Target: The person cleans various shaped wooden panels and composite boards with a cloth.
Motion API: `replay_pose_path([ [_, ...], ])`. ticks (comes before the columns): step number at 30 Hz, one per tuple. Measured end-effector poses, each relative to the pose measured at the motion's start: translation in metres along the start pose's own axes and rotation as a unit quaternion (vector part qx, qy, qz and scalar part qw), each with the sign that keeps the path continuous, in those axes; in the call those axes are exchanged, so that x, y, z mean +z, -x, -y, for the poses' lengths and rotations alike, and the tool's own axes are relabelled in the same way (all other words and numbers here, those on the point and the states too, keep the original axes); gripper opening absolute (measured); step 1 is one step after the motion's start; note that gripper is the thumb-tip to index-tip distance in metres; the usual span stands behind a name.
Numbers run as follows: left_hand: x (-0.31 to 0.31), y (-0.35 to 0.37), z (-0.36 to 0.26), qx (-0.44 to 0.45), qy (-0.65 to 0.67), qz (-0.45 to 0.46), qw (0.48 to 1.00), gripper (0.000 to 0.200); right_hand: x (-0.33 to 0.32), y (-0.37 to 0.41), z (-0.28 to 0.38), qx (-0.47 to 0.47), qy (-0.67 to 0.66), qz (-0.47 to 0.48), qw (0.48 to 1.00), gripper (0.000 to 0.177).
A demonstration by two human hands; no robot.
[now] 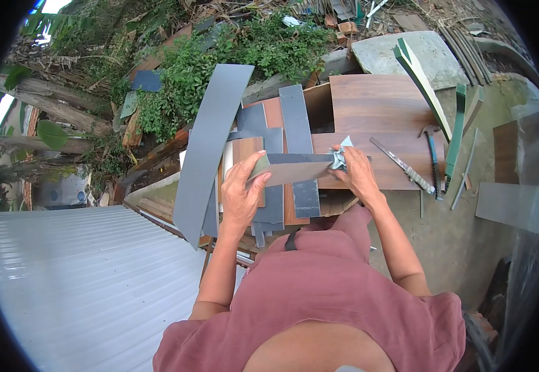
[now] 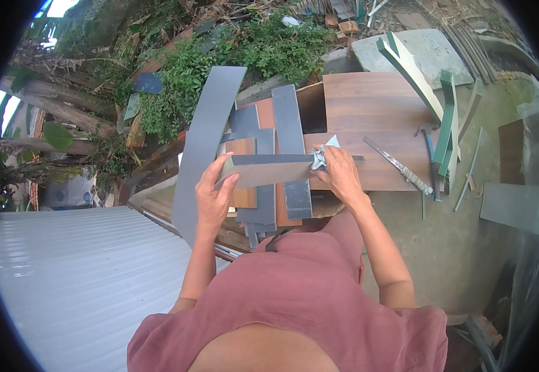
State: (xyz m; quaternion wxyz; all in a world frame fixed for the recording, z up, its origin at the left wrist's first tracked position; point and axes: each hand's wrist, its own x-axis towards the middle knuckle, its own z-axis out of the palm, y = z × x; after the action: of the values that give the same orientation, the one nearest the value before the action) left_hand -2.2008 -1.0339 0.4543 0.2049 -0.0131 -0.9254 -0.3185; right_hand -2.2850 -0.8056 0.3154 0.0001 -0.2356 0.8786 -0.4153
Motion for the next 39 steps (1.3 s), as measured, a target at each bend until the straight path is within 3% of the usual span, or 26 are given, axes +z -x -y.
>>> replay_pose_path([
  [3, -0.008, 0.004, 0.007, -0.017, 0.052, 0.008, 0.998, 0.032, -0.005, 0.001, 0.003, -0.023, 0.057, 0.030, 0.998, 0.041],
  [5, -0.016, 0.005, 0.012, 0.052, 0.055, 0.104, 0.992, 0.028, -0.004, 0.007, 0.005, -0.035, 0.081, 0.043, 0.995, 0.040],
  [8, -0.022, -0.002, 0.005, 0.097, 0.038, 0.146, 0.984, 0.026, 0.009, 0.021, 0.009, -0.031, 0.072, 0.000, 0.997, 0.039],
  [12, -0.025, -0.004, 0.015, 0.111, 0.017, 0.152, 0.982, 0.035, 0.025, 0.032, 0.016, -0.011, 0.036, -0.068, 0.997, 0.039],
  [15, -0.022, 0.001, 0.015, 0.134, -0.014, 0.081, 0.988, 0.050, 0.040, 0.037, 0.017, -0.013, 0.018, -0.086, 0.996, 0.040],
  [17, -0.010, 0.012, 0.008, -0.085, 0.140, -0.090, 0.982, 0.064, 0.049, 0.040, 0.022, -0.019, 0.013, -0.090, 0.996, 0.040],
  [18, -0.010, 0.015, 0.008, -0.164, 0.135, -0.092, 0.973, 0.072, 0.051, 0.040, 0.026, -0.022, 0.008, -0.087, 0.996, 0.041],
  [19, -0.008, 0.018, 0.009, -0.171, 0.129, -0.090, 0.973, 0.072, 0.053, 0.040, 0.029, -0.024, 0.002, -0.084, 0.996, 0.041],
  [21, -0.005, 0.023, 0.013, -0.327, 0.348, -0.173, 0.861, 0.082, 0.056, 0.040, 0.033, -0.026, 0.004, -0.069, 0.997, 0.041],
  [22, -0.014, 0.021, 0.010, -0.367, 0.372, -0.199, 0.829, 0.084, 0.057, 0.039, 0.034, -0.035, 0.006, -0.051, 0.998, 0.041],
  [25, -0.027, 0.031, 0.040, -0.388, 0.436, -0.209, 0.785, 0.080, 0.065, 0.045, 0.037, -0.049, 0.000, -0.017, 0.999, 0.042],
  [30, -0.020, 0.045, 0.053, -0.419, 0.405, -0.249, 0.774, 0.074, 0.073, 0.056, 0.040, -0.067, -0.030, 0.030, 0.997, 0.041],
  [32, -0.022, 0.055, 0.059, -0.456, 0.478, -0.229, 0.715, 0.065, 0.068, 0.054, 0.040, -0.057, -0.039, 0.074, 0.995, 0.041],
  [34, -0.023, 0.057, 0.060, -0.447, 0.475, -0.233, 0.721, 0.062, 0.055, 0.044, 0.039, -0.022, -0.084, 0.174, 0.981, 0.040],
  [35, -0.022, 0.056, 0.059, -0.437, 0.473, -0.234, 0.728, 0.058, 0.045, 0.036, 0.045, -0.019, -0.082, 0.174, 0.981, 0.040],
  [37, -0.020, 0.054, 0.055, -0.434, 0.476, -0.229, 0.730, 0.057, 0.028, 0.014, 0.068, 0.106, -0.255, 0.271, 0.922, 0.040],
  [39, -0.018, 0.052, 0.050, -0.431, 0.480, -0.219, 0.732, 0.056, 0.029, -0.002, 0.099, 0.050, -0.284, 0.243, 0.926, 0.044],
])
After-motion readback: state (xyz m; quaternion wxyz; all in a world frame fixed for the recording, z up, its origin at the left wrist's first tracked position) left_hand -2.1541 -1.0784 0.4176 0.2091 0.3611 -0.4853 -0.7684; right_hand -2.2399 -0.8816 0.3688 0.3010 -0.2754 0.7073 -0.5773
